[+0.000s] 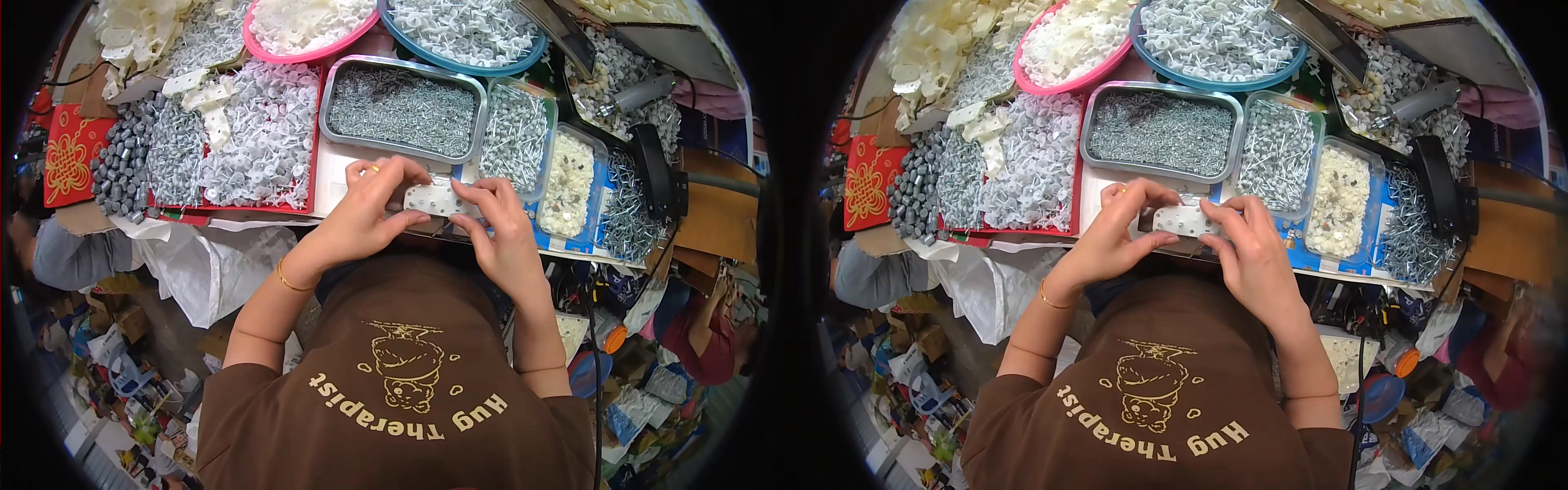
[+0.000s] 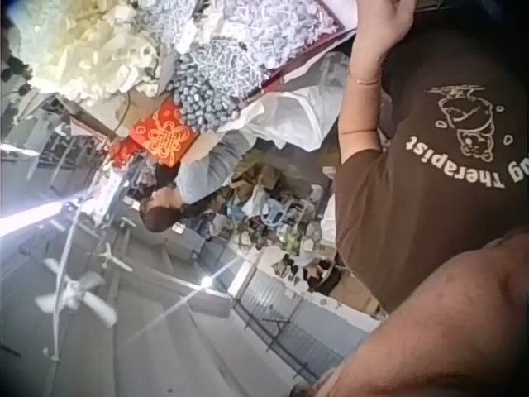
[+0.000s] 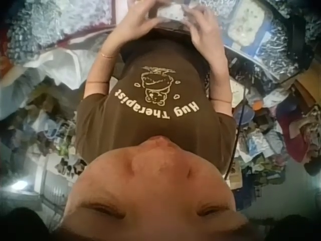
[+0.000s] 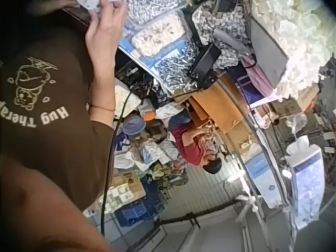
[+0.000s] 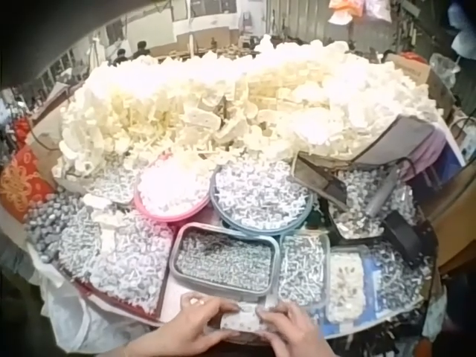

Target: Assembling small metal pins into white plastic housings at a factory workbench and using a pneumatic tool.

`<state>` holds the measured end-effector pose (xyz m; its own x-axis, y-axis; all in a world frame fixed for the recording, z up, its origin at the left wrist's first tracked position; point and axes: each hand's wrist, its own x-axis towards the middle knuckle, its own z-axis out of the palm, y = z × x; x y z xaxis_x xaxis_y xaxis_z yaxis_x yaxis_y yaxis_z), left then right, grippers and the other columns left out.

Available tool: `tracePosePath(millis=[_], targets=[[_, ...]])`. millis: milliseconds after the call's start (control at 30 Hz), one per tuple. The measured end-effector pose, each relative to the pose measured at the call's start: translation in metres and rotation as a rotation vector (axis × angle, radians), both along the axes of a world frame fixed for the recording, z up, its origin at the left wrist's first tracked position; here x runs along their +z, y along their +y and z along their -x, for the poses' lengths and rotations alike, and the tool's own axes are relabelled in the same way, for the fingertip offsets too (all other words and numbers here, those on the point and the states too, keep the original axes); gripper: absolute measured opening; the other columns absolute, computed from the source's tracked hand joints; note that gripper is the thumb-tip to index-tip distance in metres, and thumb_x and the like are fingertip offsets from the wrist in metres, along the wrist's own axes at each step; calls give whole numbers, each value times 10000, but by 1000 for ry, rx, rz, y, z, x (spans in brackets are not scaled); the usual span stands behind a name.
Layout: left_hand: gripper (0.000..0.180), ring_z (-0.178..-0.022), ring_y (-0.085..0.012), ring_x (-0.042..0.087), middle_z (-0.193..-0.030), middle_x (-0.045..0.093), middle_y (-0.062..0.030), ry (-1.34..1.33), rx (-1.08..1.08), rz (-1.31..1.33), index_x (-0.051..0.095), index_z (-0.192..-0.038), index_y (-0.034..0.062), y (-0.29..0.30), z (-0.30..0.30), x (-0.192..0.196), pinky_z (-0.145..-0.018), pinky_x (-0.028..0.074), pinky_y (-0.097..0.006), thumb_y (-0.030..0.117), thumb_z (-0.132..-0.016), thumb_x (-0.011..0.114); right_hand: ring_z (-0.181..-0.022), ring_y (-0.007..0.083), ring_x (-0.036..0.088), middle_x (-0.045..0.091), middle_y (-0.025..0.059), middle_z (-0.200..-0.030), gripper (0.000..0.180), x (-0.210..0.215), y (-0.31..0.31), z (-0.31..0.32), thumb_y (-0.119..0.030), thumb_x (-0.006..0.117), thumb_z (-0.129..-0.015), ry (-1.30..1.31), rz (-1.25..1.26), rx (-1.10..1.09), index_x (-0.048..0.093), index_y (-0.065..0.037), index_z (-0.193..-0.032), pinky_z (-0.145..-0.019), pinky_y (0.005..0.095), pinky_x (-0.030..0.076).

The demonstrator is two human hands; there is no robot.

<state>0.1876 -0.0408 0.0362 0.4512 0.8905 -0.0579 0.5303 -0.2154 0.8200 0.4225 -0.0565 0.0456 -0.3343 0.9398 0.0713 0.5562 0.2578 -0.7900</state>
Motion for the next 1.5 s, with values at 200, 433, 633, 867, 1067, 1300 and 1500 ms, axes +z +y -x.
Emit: tracePosePath(millis=[200, 433, 633, 867, 1067, 1300, 1500], targets=[[502, -1101, -180, 561, -1184, 611, -29, -71, -78, -71, 547, -1276, 90, 15, -1, -1, -1057, 245, -386, 199, -846, 783, -958, 297, 623, 584, 141, -1073, 380, 7, 2, 2, -51, 740, -868, -50, -40, 24, 668, -29, -1240, -790, 367, 517], [490, -1126, -194, 550, -1177, 609, -28, -69, -227, 19, 539, -1259, 98, 28, 6, 1, -1056, 236, -387, 211, -845, 776, -960, 319, 622, 596, 141, -1064, 401, 9, 3, 4, -87, 763, -854, -146, -64, 30, 661, -24, -1237, -831, 398, 505], [469, -1063, -197, 551, -1124, 599, -23, -89, -248, -21, 553, -1220, 103, 32, 0, -4, -1037, 235, -392, 226, -834, 788, -958, 327, 621, 599, 145, -1061, 414, 7, 4, 2, -90, 768, -847, -98, -58, 38, 658, -26, -1241, -824, 402, 506], [415, -1025, -180, 561, -1061, 621, 11, -86, -207, 77, 609, -1145, 104, 29, 8, -1, -1031, 225, -401, 237, -815, 821, -974, 334, 615, 592, 148, -1070, 421, 7, 3, 3, -66, 755, -852, -141, -91, 47, 653, -32, -1259, -836, 406, 503], [405, -973, -143, 599, -1077, 652, 3, -4, -23, -152, 624, -1130, 98, 13, 0, -1, -1043, 224, -401, 240, -815, 836, -975, 339, 611, 588, 158, -1074, 424, 8, 3, 3, -53, 738, -862, -152, -88, 50, 649, -34, -1277, -836, 409, 502], [405, -1040, -133, 635, -1101, 666, 4, -80, -66, 15, 615, -1156, 92, 12, 5, -1, -1085, 216, -389, 208, -830, 825, -966, 329, 609, 591, 162, -1084, 432, 11, 3, 3, -48, 727, -871, -179, -116, 58, 647, -37, -1295, -838, 406, 503], [404, -1074, -123, 636, -1146, 696, 5, -83, -18, -15, 633, -1164, 89, 5, 4, -1, -1087, 226, -379, 214, -831, 824, -967, 318, 614, 609, 156, -1067, 434, 7, 8, -1, -37, 739, -855, -129, -119, 50, 663, -40, -1282, -834, 392, 504]])
